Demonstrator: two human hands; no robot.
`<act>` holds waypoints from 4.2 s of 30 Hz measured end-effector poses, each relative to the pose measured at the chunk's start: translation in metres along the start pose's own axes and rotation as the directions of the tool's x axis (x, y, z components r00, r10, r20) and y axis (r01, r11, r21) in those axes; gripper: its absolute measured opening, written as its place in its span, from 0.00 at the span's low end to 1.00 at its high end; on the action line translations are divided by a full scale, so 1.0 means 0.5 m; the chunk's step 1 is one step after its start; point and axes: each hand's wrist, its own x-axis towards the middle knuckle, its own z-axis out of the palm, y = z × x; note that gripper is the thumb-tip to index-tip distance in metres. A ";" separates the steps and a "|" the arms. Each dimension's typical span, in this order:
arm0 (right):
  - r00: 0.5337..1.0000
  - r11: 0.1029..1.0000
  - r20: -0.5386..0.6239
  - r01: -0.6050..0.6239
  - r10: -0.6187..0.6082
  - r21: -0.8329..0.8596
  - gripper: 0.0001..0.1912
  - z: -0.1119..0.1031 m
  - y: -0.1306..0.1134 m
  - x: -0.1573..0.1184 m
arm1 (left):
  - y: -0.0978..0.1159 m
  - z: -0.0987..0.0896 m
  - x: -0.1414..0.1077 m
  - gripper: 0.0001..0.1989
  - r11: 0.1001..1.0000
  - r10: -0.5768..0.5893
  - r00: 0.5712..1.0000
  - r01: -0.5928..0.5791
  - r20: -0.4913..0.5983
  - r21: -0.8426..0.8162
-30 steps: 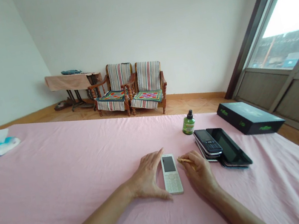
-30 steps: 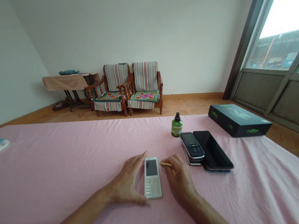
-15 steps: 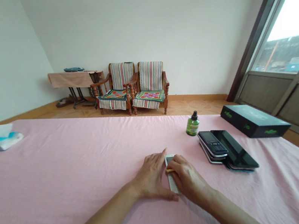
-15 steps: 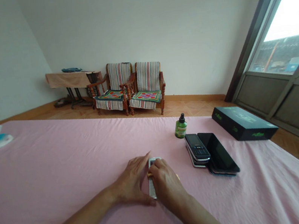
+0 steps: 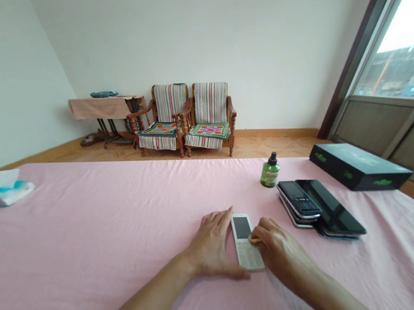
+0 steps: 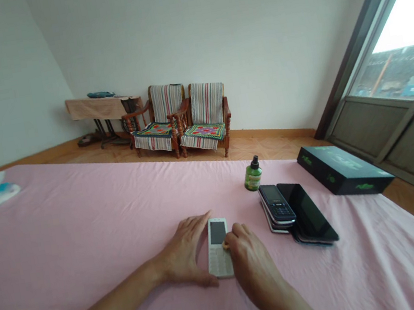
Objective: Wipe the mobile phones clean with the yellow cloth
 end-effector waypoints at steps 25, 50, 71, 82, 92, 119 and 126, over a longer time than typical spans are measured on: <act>0.980 0.933 -0.186 0.124 -0.063 0.337 0.12 0.036 0.054 0.068 | 0.007 -0.002 0.002 0.65 0.999 -0.020 1.000 0.020 -0.019 -0.042; 0.981 0.957 -0.138 0.167 -0.136 0.239 0.13 0.039 0.001 0.099 | 0.004 0.000 -0.001 0.73 0.995 0.018 0.997 -0.025 -0.071 -0.101; 0.977 0.931 -0.116 0.206 -0.179 0.300 0.12 0.025 0.005 0.113 | 0.003 0.001 0.001 0.75 0.996 0.032 0.996 -0.039 -0.084 -0.080; 0.966 0.933 -0.017 0.255 -0.259 0.252 0.13 0.020 -0.031 0.083 | 0.006 -0.004 0.001 0.73 0.992 0.050 0.995 -0.059 -0.081 -0.112; 0.962 0.928 0.028 0.256 -0.273 0.272 0.12 0.002 -0.053 0.037 | 0.006 -0.002 0.002 0.71 0.995 0.045 0.997 -0.050 -0.066 -0.083; 0.984 0.933 -0.065 0.179 -0.166 0.313 0.09 0.014 -0.040 0.038 | 0.002 0.002 0.002 0.70 0.997 0.040 0.998 -0.043 -0.054 -0.060; 0.995 0.950 0.015 0.086 -0.095 0.299 0.12 -0.011 -0.017 0.035 | 0.004 0.002 0.002 0.70 0.999 0.004 0.999 -0.006 -0.039 -0.052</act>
